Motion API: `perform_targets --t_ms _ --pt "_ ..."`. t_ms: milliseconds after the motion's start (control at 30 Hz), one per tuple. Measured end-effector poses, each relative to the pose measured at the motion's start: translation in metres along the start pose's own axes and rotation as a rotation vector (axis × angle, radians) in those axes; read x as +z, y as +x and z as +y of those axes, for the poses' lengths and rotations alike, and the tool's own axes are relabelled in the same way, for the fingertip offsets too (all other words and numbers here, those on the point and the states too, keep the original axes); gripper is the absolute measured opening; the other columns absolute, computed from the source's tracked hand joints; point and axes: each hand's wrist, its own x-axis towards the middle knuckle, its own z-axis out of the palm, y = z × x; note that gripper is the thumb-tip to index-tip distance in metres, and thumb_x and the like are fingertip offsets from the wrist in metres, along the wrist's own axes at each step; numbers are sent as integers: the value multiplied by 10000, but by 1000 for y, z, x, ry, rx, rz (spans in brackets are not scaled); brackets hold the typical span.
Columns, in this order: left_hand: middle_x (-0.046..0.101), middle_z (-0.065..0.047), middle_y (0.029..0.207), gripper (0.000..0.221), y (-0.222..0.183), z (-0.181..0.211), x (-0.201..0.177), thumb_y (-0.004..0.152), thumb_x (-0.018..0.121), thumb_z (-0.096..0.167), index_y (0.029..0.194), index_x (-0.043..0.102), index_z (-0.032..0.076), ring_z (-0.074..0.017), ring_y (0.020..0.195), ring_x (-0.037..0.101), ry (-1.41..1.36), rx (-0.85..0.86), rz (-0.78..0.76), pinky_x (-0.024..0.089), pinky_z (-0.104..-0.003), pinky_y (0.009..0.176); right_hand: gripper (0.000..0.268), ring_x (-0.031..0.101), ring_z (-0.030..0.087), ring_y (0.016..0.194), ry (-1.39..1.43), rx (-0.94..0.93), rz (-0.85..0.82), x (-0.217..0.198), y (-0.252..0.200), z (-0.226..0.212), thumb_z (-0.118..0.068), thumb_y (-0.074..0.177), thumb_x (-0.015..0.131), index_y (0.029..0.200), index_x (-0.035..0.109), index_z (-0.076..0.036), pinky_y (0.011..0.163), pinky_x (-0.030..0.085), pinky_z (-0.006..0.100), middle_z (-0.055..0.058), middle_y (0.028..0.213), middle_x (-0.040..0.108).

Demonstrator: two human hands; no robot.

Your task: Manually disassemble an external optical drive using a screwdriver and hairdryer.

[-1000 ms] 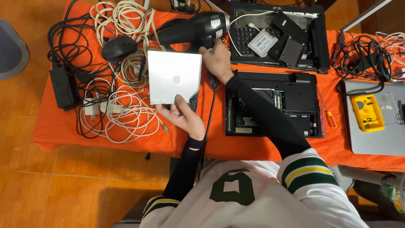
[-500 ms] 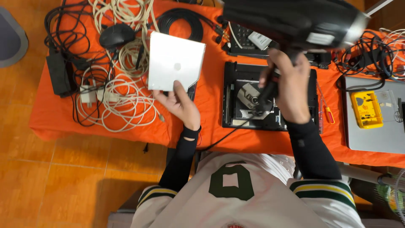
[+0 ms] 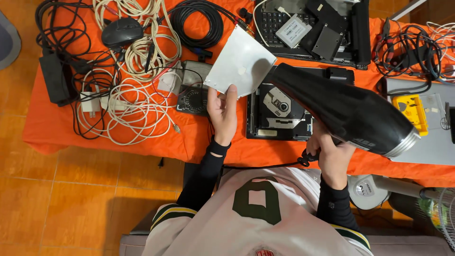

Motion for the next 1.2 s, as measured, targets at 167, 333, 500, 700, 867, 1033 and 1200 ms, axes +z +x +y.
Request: perform_targets --t_ms 167,333,500,700,867,1033,1200 --pt "680 -19 1110 306 -1 -4 -1 1079 617 100 1357 540 -4 -13 826 552 23 -2 -20 431 -169 733 127 464 139 459 -78 -46 19 -4 -4 7 33 988 575 866 541 21 478 409 296 40 596 500" --pt "696 -12 1168 262 1 4 8 1081 634 105 1312 567 0 -8 977 595 -16 34 -49 467 -173 855 50 490 127 438 -85 -36 24 -8 -1 16 27 952 587 907 573 12 462 416 279 33 567 529" --pt "687 31 977 226 0 -1 7 1063 667 113 1256 621 4 36 724 394 58 16 -22 297 -160 631 75 492 125 454 -134 -51 4 -13 -4 26 23 963 610 892 585 22 480 416 276 33 569 532" --pt "694 32 992 230 1 -2 7 1056 674 114 1250 618 5 30 733 419 54 13 10 305 -167 625 63 487 117 452 -168 -61 9 -4 -5 14 19 956 613 894 600 18 484 416 272 26 558 533" --pt "698 12 1142 267 4 7 13 1048 656 114 1279 564 17 4 940 589 -15 28 -9 447 -167 792 105 488 115 461 -155 -62 10 -10 -6 21 15 966 618 862 607 23 494 417 272 26 561 536" --pt "675 -21 1094 261 -1 -6 4 1065 670 91 1288 590 -19 -21 852 522 49 -20 34 392 -173 714 68 494 111 447 -150 3 30 -5 -8 11 11 947 626 881 609 17 483 417 269 23 551 539" --pt "679 -21 1122 267 3 4 11 1053 654 99 1287 572 -2 -36 926 587 33 17 14 467 -190 821 58 481 106 451 -158 -14 40 -7 -8 14 6 955 627 900 613 13 485 405 264 20 553 531"
